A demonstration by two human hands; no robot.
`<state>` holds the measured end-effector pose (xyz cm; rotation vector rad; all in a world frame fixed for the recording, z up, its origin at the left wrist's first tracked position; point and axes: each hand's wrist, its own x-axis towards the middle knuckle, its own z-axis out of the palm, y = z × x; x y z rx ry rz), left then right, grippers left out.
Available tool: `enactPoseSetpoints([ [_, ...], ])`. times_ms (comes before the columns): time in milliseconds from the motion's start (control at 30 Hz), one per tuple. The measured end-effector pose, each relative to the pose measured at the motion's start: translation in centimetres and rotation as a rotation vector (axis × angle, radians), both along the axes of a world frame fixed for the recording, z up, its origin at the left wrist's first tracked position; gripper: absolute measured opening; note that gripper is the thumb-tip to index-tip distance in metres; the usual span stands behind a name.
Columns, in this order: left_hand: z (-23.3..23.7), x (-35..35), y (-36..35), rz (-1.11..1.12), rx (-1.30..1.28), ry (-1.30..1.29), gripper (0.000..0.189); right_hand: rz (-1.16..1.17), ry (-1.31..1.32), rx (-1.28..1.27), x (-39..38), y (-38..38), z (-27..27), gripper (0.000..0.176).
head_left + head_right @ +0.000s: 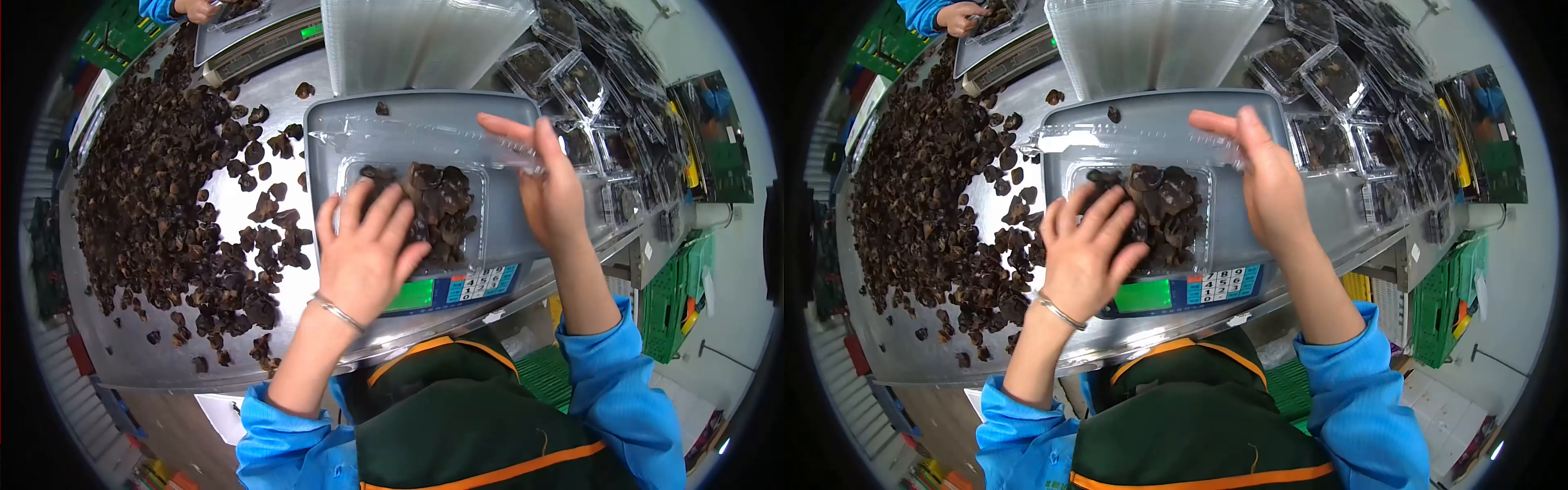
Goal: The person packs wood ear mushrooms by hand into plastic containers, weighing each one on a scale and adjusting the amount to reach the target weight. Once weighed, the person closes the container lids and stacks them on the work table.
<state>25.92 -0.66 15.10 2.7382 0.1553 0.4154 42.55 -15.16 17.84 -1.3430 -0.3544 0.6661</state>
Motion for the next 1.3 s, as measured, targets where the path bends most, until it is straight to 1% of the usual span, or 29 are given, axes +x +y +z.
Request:
enactPoseSetpoints([
  [67, 0.4, -0.3, -0.8, -0.003, -0.017, -0.017, 0.031, -0.026, -0.018, -0.009, 1.0, 0.4, 0.5, 0.05],
  [100, 0.4, -0.3, -1.1, 0.034, -0.042, -0.083, 0.023, -0.065, -0.035, -0.019, 1.2, 0.4, 0.7, 0.05],
  [133, 0.4, -0.2, -0.9, 0.028, -0.048, -0.066, 0.023, -0.05, -0.083, -0.039, 1.5, 0.4, 0.6, 0.05],
  [233, 0.0, 0.6, -0.5, 0.131, -0.116, -0.117, 0.016, -0.038, -0.08, -0.028, 1.7, 0.6, 0.6, 0.05],
  [267, -0.4, 1.1, -0.2, 0.167, -0.081, -0.131, 0.025, -0.04, -0.091, -0.014, 1.7, 0.7, 0.5, 0.049],
  [333, 0.4, 2.2, -0.1, 0.265, -0.082, -0.016, 0.029, -0.043, -0.097, -0.003, 1.6, 0.9, 0.5, 0.048],
  [467, 0.1, 2.6, 0.3, 0.264, -0.104, 0.059, 0.031, -0.07, -0.093, 0.028, 1.7, 1.3, 0.3, 0.049],
  [533, -0.4, 2.4, 0.3, 0.269, -0.127, 0.02, 0.03, -0.081, -0.084, 0.042, 1.7, 1.3, 0.2, 0.051],
  [633, -0.5, 2.3, 0.4, 0.267, -0.131, 0.039, 0.03, -0.092, -0.092, 0.05, 1.8, 1.4, 0.0, 0.049],
  [700, -0.1, 2.5, 0.2, 0.3, -0.113, 0.084, 0.029, -0.015, -0.13, 0.08, 1.8, 1.3, -0.2, 0.043],
  [733, -0.2, 2.5, 0.3, 0.299, -0.113, 0.088, 0.029, -0.016, -0.125, 0.08, 1.8, 1.2, -0.3, 0.043],
  [867, -0.1, 2.1, 0.5, 0.31, -0.162, 0.052, 0.028, 0.007, -0.128, 0.083, 1.7, 1.3, -0.4, 0.043],
  [933, 0.5, 1.6, 0.5, 0.339, -0.269, -0.003, 0.027, 0.001, -0.113, 0.102, 1.5, 1.3, -0.4, 0.043],
  [1000, 1.3, 1.1, 0.5, 0.353, -0.223, -0.046, 0.025, -0.044, -0.099, 0.045, 1.3, 1.5, -0.1, 0.043],
  [1067, 1.9, 0.1, 0.8, 0.307, -0.322, -0.127, 0.022, -0.04, -0.068, 0.06, 1.2, 1.6, 0.3, 0.044],
  [1100, 1.6, -1.1, 1.0, 0.278, -0.501, -0.184, 0.024, -0.04, -0.034, 0.068, 1.3, 1.6, 0.5, 0.044],
  [1133, 0.9, -2.4, 1.0, 0.263, -0.886, -0.302, 0.028, -0.012, -0.037, 0.078, 1.5, 1.4, 0.6, 0.044],
  [1200, 1.3, -6.3, 0.3, 0.243, -1.713, -0.554, 0.026, 0.007, 0.019, 0.146, 2.3, 0.8, 0.4, 0.045],
  [1267, 1.0, -11.0, -0.9, 0.633, -1.95, -0.778, 0.02, -0.042, 0.004, 0.092, 2.5, 1.0, 0.8, 0.047],
  [1300, -0.6, -14.1, -1.5, 0.858, -2.018, -0.908, 0.02, -0.022, -0.004, 0.078, 3.0, 0.8, 0.6, 0.047],
])
